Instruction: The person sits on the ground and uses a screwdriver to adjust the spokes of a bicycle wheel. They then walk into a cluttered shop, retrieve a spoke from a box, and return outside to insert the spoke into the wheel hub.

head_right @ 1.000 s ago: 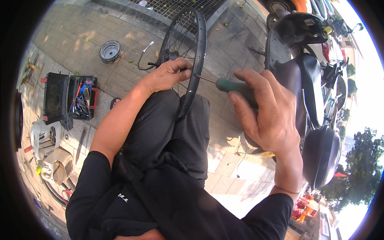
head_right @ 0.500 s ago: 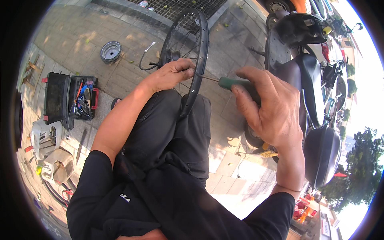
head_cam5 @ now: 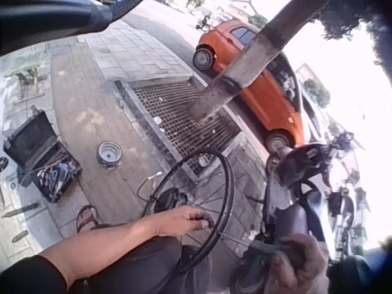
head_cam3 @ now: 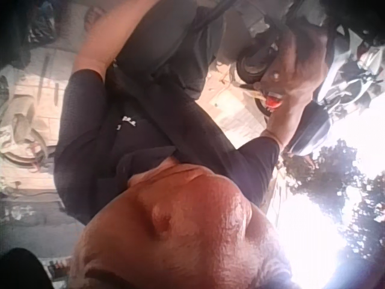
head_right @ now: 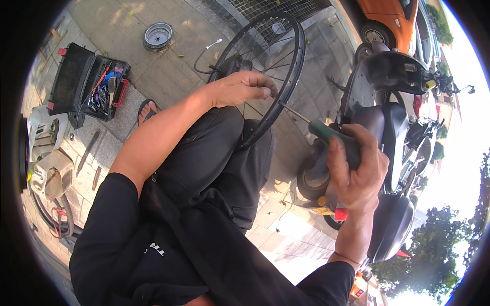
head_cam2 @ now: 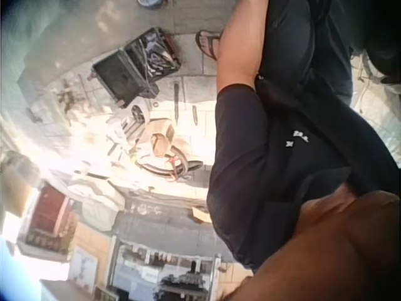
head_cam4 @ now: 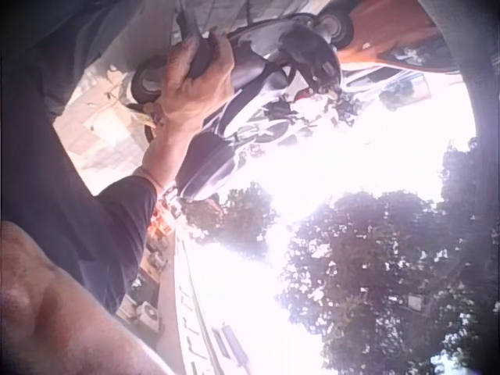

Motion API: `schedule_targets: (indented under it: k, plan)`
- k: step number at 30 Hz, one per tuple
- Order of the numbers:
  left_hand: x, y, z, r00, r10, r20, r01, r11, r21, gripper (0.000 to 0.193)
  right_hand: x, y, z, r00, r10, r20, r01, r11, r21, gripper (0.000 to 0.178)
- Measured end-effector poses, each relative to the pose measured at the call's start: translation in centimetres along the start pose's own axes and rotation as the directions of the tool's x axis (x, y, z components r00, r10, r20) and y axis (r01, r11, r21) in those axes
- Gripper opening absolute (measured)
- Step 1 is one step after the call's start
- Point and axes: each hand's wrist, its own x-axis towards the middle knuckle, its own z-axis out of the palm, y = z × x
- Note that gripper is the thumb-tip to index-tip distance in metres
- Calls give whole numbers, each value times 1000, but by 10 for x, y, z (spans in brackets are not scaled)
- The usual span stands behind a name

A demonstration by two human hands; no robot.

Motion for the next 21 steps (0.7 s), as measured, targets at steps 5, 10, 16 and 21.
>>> schedule_targets:
  k: [5,10,16,21]
  plan:
    - [0,-2,-2,1000,10,5,-11,998,64,25,4,-4,3,970,-241,-25,237,965,-111,41]
    - [-1,2,-2,999,48,2,-47,988,145,25,-9,4,12,985,-150,-84,142,986,-88,32]
    - [-4,12,1,995,96,5,-94,955,282,28,-13,-7,12,995,67,-79,-70,997,-41,45]
    - [1,5,8,983,183,-23,-157,894,420,30,-21,1,14,986,148,-71,-143,987,70,62]
